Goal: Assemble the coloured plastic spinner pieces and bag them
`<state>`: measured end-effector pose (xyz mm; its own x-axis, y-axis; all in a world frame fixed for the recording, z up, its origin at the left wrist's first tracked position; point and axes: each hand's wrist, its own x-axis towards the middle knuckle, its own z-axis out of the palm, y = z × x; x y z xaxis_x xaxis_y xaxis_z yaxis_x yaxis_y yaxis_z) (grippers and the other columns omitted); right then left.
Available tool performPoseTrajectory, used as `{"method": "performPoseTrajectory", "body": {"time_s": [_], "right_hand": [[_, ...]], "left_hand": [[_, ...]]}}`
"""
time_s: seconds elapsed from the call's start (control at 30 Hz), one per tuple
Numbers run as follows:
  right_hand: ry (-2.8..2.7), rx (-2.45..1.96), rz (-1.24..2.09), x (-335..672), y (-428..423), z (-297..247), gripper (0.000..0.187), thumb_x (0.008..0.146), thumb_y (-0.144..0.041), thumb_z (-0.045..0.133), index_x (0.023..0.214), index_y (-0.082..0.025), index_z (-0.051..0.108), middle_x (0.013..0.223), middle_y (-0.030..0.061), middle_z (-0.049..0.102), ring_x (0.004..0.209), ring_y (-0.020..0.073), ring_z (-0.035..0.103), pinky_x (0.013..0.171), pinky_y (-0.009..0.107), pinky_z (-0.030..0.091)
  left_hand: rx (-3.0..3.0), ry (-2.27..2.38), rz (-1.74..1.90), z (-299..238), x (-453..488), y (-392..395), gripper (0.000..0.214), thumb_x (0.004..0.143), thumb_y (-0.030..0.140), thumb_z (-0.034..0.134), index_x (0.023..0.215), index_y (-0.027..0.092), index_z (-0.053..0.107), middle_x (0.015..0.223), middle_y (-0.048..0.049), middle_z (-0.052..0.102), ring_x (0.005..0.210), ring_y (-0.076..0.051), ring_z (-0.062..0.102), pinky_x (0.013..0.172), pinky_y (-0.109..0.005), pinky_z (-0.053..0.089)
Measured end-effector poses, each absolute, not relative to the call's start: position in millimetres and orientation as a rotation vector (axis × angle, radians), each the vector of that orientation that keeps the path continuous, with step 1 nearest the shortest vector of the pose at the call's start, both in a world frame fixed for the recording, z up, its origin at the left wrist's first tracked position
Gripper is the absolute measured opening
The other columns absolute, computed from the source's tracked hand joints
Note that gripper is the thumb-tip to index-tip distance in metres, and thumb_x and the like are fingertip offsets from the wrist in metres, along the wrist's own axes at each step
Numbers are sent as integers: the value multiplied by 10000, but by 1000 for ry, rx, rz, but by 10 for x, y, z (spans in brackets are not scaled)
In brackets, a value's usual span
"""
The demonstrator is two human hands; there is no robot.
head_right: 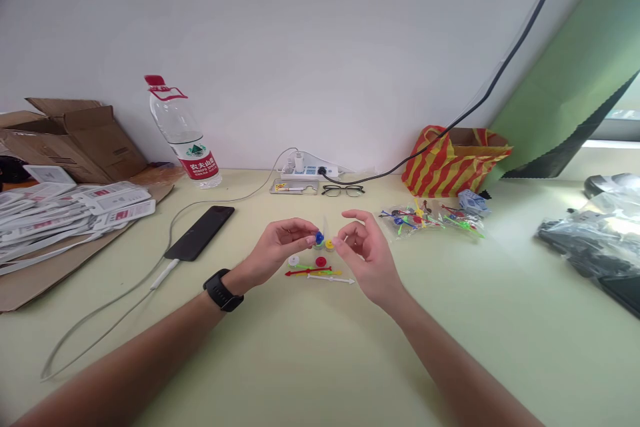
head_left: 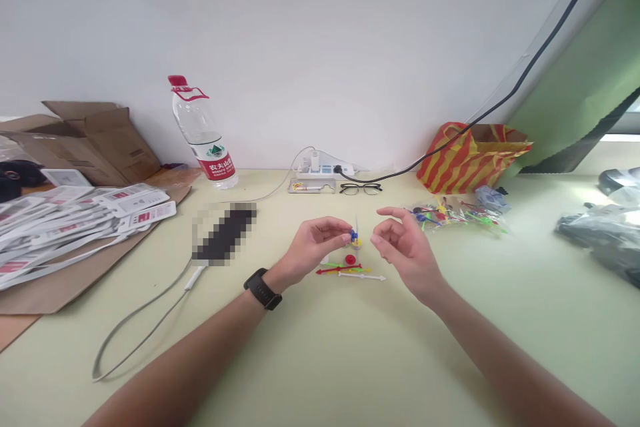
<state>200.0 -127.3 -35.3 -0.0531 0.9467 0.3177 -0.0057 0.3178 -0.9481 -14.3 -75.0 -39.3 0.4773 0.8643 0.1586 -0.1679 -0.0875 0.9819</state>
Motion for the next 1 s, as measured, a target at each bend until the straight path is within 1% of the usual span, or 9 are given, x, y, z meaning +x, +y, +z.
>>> {"method": "performPoseTrajectory", "body": {"time_s": [0.13,0.5,0.6,0.67,0.73,0.77,0.83,0.9,1.0], "right_hand": [[-1499,-960,931,1930,-1326,-383,430,944,-370,697,1305,-294,476,983,20,625,755,168,608,685,326,532],[-1568,-986,748,1969,-1334,-403,324,997,-360,619,1292,-278,515,958,38,654,750,188,637,701,363,565],[-1594,-979,548,1980,-1364,-391,338,1021,-313,568,1348,-297,485,1198,90,648,727,171,609,742,396,559],[-1622,-948,435,1967,-1387,-399,411,1020,-288,561,1403,-324,414,1449,133,519,785,174,613,772,414,558],[-1631,-924,377,1954,-1402,-415,471,1013,-294,577,1423,-334,349,1510,152,451,870,196,618,792,420,549],[-1633,-927,399,1954,-1404,-421,471,1015,-310,580,1417,-330,334,1425,147,521,877,204,615,779,412,541],[-1650,-964,612,1975,-1399,-420,322,1054,-368,509,1342,-306,377,995,58,655,736,197,576,663,358,495],[-1622,-988,905,2013,-1382,-400,176,1094,-427,390,1167,-282,458,614,-62,458,531,162,409,525,294,358],[-1494,-958,1010,2059,-1348,-364,243,1094,-472,380,1002,-263,463,554,-102,248,489,129,222,496,276,216]], "left_hand": [[1409,630,904,-364,-121,-796,268,843,322,839,1034,149,764,1008,-92,757,953,-207,711,898,-340,559],[1404,616,866,-384,-124,-798,258,858,334,824,1039,160,764,997,-86,757,942,-201,704,885,-330,550],[1393,622,861,-385,-132,-793,254,853,335,828,1027,160,768,976,-80,762,912,-192,707,871,-320,547],[1388,627,864,-380,-136,-793,251,849,329,832,1021,157,770,971,-81,762,907,-191,708,873,-320,548],[1382,631,873,-376,-141,-789,252,844,323,838,1018,153,771,976,-82,761,911,-192,710,877,-319,550],[1379,632,882,-375,-144,-785,253,842,320,840,1017,152,770,981,-83,761,915,-192,711,879,-318,551],[1374,630,905,-378,-149,-774,257,840,319,843,1020,152,768,988,-85,764,922,-194,716,881,-317,554],[1370,633,929,-386,-154,-759,262,841,319,844,1025,151,765,992,-89,767,923,-197,722,877,-316,559],[1365,641,945,-397,-157,-746,270,845,318,842,1041,151,762,1009,-95,768,925,-197,728,870,-312,566]]}}
